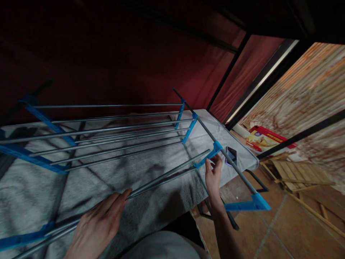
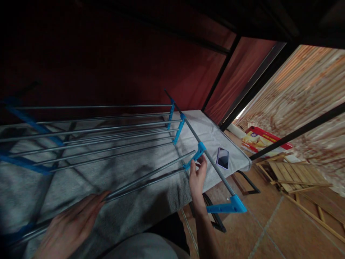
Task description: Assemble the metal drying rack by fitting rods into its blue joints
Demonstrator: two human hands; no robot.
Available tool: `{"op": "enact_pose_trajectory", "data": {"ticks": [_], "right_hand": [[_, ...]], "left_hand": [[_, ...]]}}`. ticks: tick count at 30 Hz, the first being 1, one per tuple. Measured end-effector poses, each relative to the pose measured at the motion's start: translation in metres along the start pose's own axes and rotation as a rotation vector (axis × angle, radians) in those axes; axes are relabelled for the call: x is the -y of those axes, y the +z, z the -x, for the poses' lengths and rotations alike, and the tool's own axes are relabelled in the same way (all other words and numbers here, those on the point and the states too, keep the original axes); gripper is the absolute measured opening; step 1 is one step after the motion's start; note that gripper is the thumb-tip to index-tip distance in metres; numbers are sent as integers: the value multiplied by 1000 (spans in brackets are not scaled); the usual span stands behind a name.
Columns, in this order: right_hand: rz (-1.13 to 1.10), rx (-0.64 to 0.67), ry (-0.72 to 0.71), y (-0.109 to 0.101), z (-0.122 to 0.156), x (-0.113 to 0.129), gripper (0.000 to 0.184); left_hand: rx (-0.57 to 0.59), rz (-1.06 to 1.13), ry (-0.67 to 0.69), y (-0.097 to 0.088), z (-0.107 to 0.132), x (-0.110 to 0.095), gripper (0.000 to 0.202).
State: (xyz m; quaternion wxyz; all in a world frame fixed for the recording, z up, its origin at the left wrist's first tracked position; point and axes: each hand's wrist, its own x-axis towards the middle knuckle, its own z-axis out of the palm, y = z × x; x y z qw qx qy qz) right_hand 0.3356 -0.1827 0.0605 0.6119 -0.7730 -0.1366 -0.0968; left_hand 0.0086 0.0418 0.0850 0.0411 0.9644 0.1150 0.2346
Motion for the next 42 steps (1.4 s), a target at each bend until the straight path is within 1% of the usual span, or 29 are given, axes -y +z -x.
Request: {"op": "enact_pose_trajectory", "data": {"ticks": [3, 7, 9, 14, 19, 26, 33, 38, 42], "right_hand": [[29, 33, -34, 1, -11, -2, 50], [75, 22, -93, 3, -22, -6, 47], [75, 25, -92, 3, -25, -6, 45], [60, 41, -64, 3, -24, -6, 42], [37, 41, -37, 2, -23, -6, 40], [41, 58, -53, 2, -23, -8, 44], [49, 33, -21, 3, -22, -10, 43], [26, 33, -29, 2, -21, -12, 45], [29, 45, -28, 1, -21, -14, 45]], "left_hand": [[-26, -6, 20, 0, -4, -1, 42], [-55, -19, 53, -2, -5, -1, 40], [-64, -32, 50, -2, -6, -1, 40], [-66, -46, 56, -4, -9, -2, 39], [-65, 20, 47, -6, -11, -4, 41], [-70, 41, 25, 1, -8, -1, 36], [-7, 90, 5, 5, -4, 2, 42], [-42, 87, 16, 5, -6, 0, 37], [-40, 75, 21, 4, -8, -2, 37]]}}
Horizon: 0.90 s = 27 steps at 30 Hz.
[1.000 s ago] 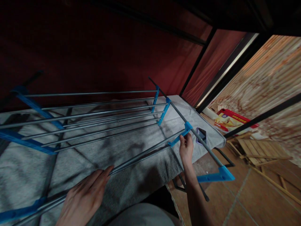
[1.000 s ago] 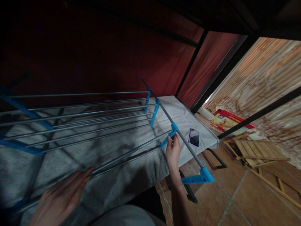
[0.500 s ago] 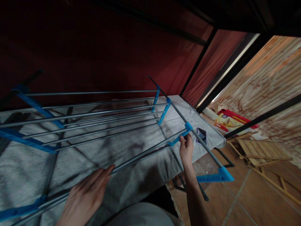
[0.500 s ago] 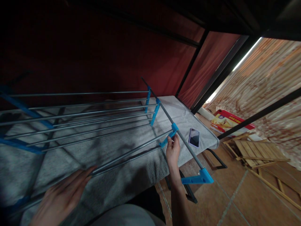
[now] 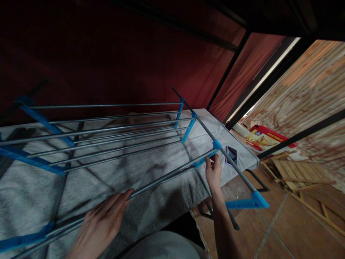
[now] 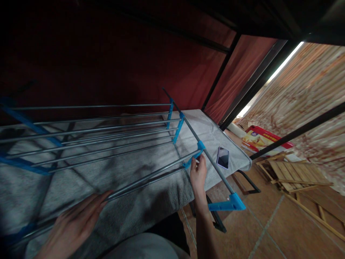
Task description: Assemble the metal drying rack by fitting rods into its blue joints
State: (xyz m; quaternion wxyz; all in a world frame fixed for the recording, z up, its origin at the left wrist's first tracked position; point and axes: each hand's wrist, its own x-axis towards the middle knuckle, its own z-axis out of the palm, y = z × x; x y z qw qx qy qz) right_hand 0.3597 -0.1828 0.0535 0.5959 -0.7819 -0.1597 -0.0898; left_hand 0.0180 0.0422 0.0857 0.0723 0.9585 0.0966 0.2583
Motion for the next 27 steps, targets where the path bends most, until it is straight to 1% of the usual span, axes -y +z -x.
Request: {"op": "enact_pose_trajectory", "data": {"ticks": [3, 6, 8, 10, 11, 13, 16, 21, 24, 27], "right_hand": [[-1, 13, 9, 1, 5, 1, 51], [-38, -35, 24, 3, 16, 5, 57], [-64, -103, 32, 4, 23, 9, 54], [-96, -163, 45, 4, 28, 13, 44], [-126, -166, 59, 4, 29, 16, 39], [-208, -97, 102, 4, 30, 22, 34], [-361, 56, 198, 8, 29, 33, 37], [-702, 166, 382, 19, 35, 53, 42], [-755, 230, 408, 22, 39, 61, 37], [-764, 229, 413, 21, 40, 66, 29]], "left_hand": [[11, -6, -6, 1, 1, 0, 37], [27, -6, -22, 4, 5, 2, 36], [32, -2, -29, 6, 7, 3, 36], [26, -1, -33, 7, 9, 3, 35], [23, -2, -34, 7, 9, 2, 35], [22, -2, -34, 7, 8, 2, 36], [34, -5, -42, 8, 7, 1, 38], [65, -15, -67, 11, 11, 0, 40], [65, -18, -65, 13, 14, -2, 39], [45, -12, -46, 13, 15, -2, 40]]}}
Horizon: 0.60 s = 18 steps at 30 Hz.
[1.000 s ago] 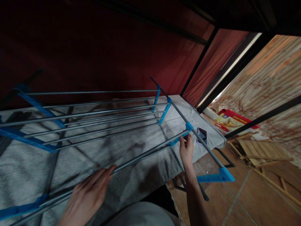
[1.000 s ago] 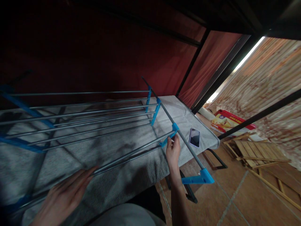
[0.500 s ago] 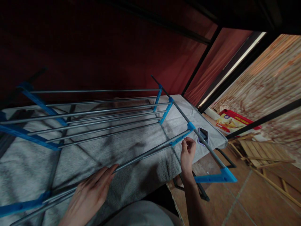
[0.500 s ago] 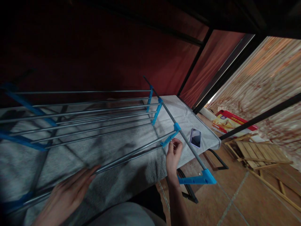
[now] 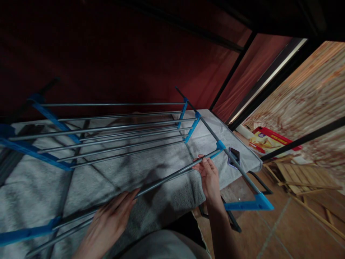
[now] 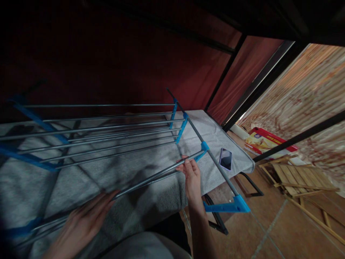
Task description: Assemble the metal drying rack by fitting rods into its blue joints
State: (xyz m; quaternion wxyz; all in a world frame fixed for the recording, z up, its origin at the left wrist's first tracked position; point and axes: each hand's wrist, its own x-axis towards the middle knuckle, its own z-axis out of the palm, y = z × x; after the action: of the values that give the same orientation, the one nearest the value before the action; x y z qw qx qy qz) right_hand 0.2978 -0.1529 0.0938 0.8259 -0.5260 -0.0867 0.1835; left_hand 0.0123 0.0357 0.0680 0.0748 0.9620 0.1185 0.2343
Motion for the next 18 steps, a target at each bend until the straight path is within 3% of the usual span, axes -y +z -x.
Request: {"op": "enact_pose_trajectory", "data": {"ticks": [6, 18], "right_hand": [[-32, -5, 60, 2, 0, 4, 37], [-121, 22, 104, 5, 0, 7, 32]], "left_hand": [[-53, -8, 18, -2, -3, 0, 43], [-114, -82, 103, -21, -12, -5, 47]]}}
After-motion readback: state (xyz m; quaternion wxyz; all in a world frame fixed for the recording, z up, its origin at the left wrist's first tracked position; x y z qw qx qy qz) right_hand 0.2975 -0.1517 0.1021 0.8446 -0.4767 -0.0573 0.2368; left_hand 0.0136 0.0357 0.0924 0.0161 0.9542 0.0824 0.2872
